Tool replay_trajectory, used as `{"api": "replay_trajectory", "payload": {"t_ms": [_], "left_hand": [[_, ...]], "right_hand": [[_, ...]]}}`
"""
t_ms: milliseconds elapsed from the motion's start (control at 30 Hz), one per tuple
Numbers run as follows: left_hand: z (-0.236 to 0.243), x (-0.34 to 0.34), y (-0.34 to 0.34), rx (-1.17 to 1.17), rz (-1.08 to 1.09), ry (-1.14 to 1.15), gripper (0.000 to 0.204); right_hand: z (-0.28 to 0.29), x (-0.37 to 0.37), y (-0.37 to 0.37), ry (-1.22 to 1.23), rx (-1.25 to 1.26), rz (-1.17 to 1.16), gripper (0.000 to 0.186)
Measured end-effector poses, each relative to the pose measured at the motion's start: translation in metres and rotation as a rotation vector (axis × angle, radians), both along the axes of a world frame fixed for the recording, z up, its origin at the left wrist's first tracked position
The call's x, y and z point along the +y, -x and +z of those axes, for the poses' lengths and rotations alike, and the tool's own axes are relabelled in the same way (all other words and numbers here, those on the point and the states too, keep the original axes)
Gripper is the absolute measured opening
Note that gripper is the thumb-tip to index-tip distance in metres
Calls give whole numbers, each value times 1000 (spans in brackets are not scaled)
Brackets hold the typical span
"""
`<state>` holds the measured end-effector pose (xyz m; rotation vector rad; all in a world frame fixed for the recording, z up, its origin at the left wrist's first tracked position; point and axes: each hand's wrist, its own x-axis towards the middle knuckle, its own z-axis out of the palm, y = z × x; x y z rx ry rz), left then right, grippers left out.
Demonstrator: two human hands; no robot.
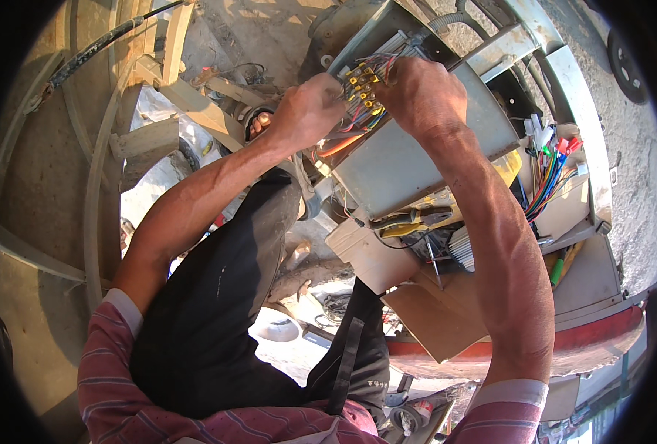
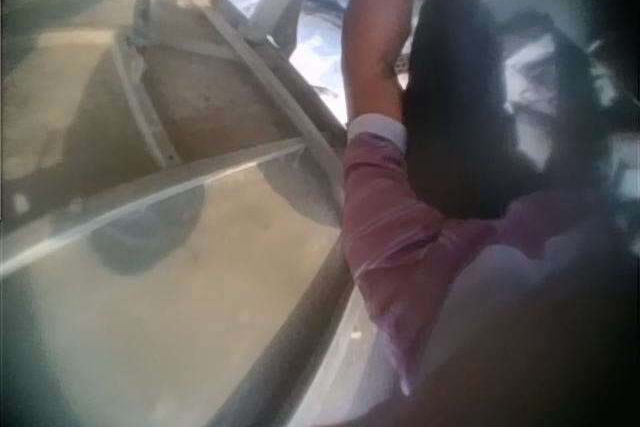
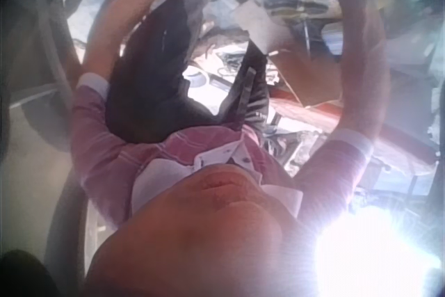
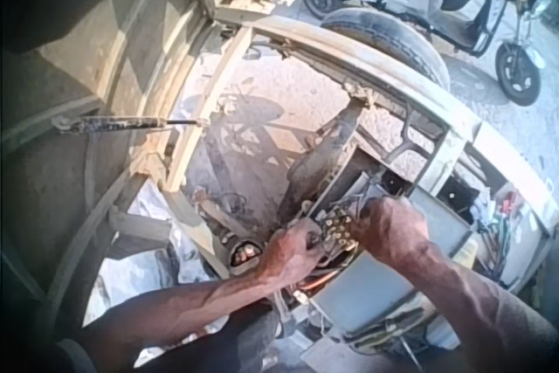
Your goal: The person works on an electronic device, handling a bundle of multicolored wires and a yellow terminal block. They connect and disconnect wires, adjust components, and manipulate a silver heat sink within a metal enclosure.
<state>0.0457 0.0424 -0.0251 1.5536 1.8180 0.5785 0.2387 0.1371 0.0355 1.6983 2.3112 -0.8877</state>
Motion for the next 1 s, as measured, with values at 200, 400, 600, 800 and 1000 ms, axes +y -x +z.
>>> {"api": "replay_trajectory", "payload": {"t_ms": [200,400,600,800,1000], "left_hand": [[-5,-1,1,74,-46,61,29],[0,8,-2,-153,87,228,33],[8,16,-3,-322,212,395,28],[7,12,-2,-364,194,256,24],[5,12,-1,-390,197,241,23]], "right_hand": [[-5,2,1,-6,-35,57,28],[-11,-2,1,-83,-7,60,22],[-18,-6,-3,-133,16,68,25],[-20,-10,-5,-176,41,72,26],[-20,-12,-5,-178,42,74,25]]}}
